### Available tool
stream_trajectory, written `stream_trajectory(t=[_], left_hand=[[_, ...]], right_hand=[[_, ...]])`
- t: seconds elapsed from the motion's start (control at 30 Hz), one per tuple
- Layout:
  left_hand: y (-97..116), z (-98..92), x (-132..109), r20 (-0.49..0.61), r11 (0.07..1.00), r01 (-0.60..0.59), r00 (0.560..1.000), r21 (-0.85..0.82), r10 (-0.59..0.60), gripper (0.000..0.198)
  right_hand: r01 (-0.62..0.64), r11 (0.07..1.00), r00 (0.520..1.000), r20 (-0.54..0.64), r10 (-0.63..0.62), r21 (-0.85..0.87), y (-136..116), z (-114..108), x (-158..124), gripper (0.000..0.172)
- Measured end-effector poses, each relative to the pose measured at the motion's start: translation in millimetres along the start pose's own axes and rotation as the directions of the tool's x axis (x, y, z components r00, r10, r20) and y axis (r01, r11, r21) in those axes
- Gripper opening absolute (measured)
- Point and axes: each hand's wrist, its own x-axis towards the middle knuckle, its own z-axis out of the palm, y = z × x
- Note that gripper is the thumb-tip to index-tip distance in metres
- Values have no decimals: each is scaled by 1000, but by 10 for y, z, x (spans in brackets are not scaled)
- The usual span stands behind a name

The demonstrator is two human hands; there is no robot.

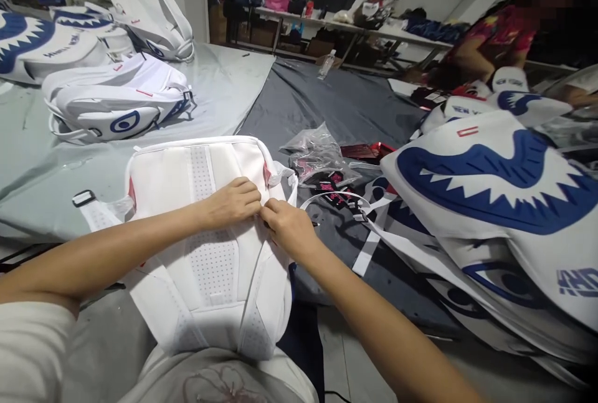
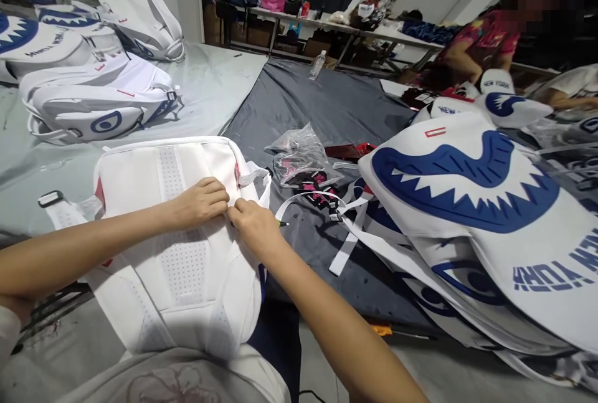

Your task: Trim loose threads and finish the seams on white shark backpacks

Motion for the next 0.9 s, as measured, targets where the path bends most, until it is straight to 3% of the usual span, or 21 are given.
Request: stream_trajectory(t=[0.17, 0.3, 0.37, 0.4, 0.43, 0.47, 0.53, 0.57, 0.6, 0.67, 0.8, 0.9], left_hand=[[-95, -15, -2, 55, 987, 5, 999, -160, 3, 17], [-190, -36, -13, 127, 989, 24, 992, -146, -5, 31], [-328, -43, -71, 113, 984, 171, 980, -44, -165, 39], [-428, -46, -114, 58, 948, 319, 946, 9, -319, 42], [-543, -50, -162, -18, 867, 496, 868, 39, -496, 44], [-665, -56, -209, -75, 742, 669, 743, 39, -665, 46], [-884, -78, -282, -52, 450, 893, 451, 26, -891, 46], [-957, -99, -301, 2, 353, 935, 353, 45, -936, 48], [-996, -128, -305, 57, 307, 949, 303, 78, -951, 50], [-972, -218, -274, 75, 314, 940, 306, 134, -949, 53], [-725, -458, -169, -79, 404, 895, 424, 190, -902, 58], [-605, -576, -185, -133, 439, 879, 465, 188, -875, 56]], right_hand=[[-37, 996, 998, 50, 33, 77, 64, -34, 120, 20], [-25, 998, 998, 61, 29, -61, 26, -15, 227, 22], [6, 993, 999, 48, -1, -119, 7, 30, 271, 23], [21, 991, 999, 50, -14, -135, 8, 57, 290, 23], [34, 989, 998, 58, -26, -144, 17, 84, 307, 22], [46, 988, 997, 68, -36, -150, 33, 108, 323, 22], [82, 983, 994, 83, -69, -164, 77, 133, 361, 24], [100, 980, 993, 78, -87, -173, 99, 127, 392, 26], [113, 977, 993, 60, -104, -182, 115, 105, 437, 29], [116, 976, 992, -25, -122, -187, 117, 10, 581, 37], [21, 993, 950, -307, -56, -114, 15, -328, 1006, 47], [-28, 998, 925, -381, 6, -51, -62, -570, 1099, 47]])
